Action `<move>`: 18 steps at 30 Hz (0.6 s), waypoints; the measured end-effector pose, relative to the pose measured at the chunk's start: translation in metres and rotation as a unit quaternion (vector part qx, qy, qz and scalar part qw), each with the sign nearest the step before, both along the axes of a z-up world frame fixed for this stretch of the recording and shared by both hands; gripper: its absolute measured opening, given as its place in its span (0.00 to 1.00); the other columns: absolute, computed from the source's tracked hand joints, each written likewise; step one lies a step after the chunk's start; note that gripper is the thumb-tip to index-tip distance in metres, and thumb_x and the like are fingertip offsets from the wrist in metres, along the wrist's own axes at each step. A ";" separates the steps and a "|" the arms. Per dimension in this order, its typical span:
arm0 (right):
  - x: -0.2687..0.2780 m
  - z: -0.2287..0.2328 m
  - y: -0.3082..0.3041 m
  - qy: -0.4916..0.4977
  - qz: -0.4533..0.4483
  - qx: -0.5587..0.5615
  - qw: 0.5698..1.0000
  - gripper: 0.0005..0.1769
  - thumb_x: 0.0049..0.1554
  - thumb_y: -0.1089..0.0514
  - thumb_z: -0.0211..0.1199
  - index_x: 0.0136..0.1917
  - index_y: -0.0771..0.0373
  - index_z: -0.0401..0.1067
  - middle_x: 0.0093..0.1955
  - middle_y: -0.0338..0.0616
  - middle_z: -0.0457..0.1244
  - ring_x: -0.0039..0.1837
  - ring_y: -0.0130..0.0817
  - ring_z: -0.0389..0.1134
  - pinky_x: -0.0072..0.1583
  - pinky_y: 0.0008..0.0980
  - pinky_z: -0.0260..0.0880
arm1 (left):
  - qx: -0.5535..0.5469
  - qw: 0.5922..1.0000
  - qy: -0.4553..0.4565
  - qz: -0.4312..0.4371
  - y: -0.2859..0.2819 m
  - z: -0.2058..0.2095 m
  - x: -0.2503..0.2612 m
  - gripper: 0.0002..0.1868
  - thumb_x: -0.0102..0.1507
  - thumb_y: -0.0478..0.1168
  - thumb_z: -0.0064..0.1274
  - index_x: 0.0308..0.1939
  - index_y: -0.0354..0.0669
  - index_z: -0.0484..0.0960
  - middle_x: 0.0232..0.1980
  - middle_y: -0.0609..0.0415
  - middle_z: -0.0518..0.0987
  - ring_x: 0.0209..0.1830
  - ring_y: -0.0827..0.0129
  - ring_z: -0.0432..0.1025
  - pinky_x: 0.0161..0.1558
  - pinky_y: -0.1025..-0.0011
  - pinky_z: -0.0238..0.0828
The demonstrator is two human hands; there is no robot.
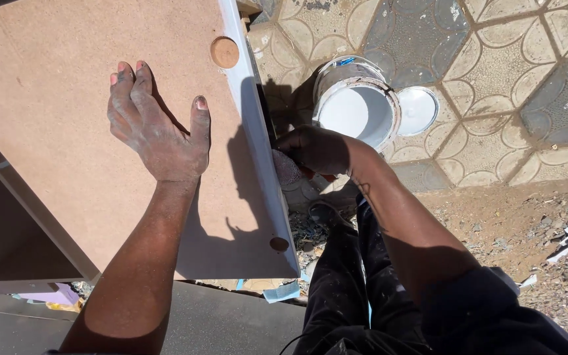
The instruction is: Applying white paint to the surfaces and edges of wooden boards using a sponge applicator.
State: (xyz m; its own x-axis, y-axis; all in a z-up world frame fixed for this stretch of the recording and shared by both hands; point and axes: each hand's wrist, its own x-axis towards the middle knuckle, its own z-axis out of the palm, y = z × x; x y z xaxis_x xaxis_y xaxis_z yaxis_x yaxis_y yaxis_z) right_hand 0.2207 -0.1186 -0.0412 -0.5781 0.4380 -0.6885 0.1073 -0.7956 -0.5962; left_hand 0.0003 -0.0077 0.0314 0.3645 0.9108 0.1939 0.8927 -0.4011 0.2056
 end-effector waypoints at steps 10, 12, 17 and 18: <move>-0.045 0.007 -0.131 -0.090 -0.047 0.054 0.993 0.23 0.58 0.63 0.62 0.67 0.56 0.75 0.48 0.41 0.74 0.39 0.27 0.72 0.41 0.19 0.70 | 0.000 0.998 -0.059 -0.028 -0.007 -0.004 -0.018 0.41 0.71 0.68 0.46 0.75 0.40 0.68 0.76 0.53 0.60 0.78 0.49 0.54 0.70 0.36 0.53; -0.018 0.054 -0.100 -0.192 -0.153 -0.021 0.969 0.21 0.59 0.55 0.61 0.66 0.48 0.76 0.55 0.41 0.73 0.41 0.32 0.69 0.45 0.26 0.65 | 0.006 0.997 -0.065 -0.036 -0.008 -0.004 -0.021 0.40 0.71 0.68 0.49 0.75 0.42 0.67 0.75 0.52 0.60 0.78 0.50 0.55 0.69 0.36 0.55; -0.032 -0.004 -0.055 -0.066 -0.374 0.179 0.907 0.10 0.61 0.56 0.71 0.50 0.52 0.70 0.43 0.26 0.62 0.43 0.13 0.59 0.43 0.17 0.64 | 0.030 0.996 -0.074 -0.031 -0.010 -0.010 -0.031 0.34 0.70 0.68 0.58 0.67 0.49 0.73 0.69 0.47 0.69 0.70 0.49 0.62 0.66 0.40 0.56; -0.037 0.029 -0.073 -0.069 -0.373 0.182 0.907 0.10 0.61 0.56 0.71 0.50 0.52 0.70 0.43 0.26 0.62 0.43 0.13 0.59 0.43 0.17 0.64 | 0.032 0.996 -0.078 -0.031 -0.012 -0.016 -0.034 0.34 0.70 0.68 0.58 0.67 0.49 0.73 0.69 0.47 0.69 0.70 0.49 0.62 0.66 0.40 0.56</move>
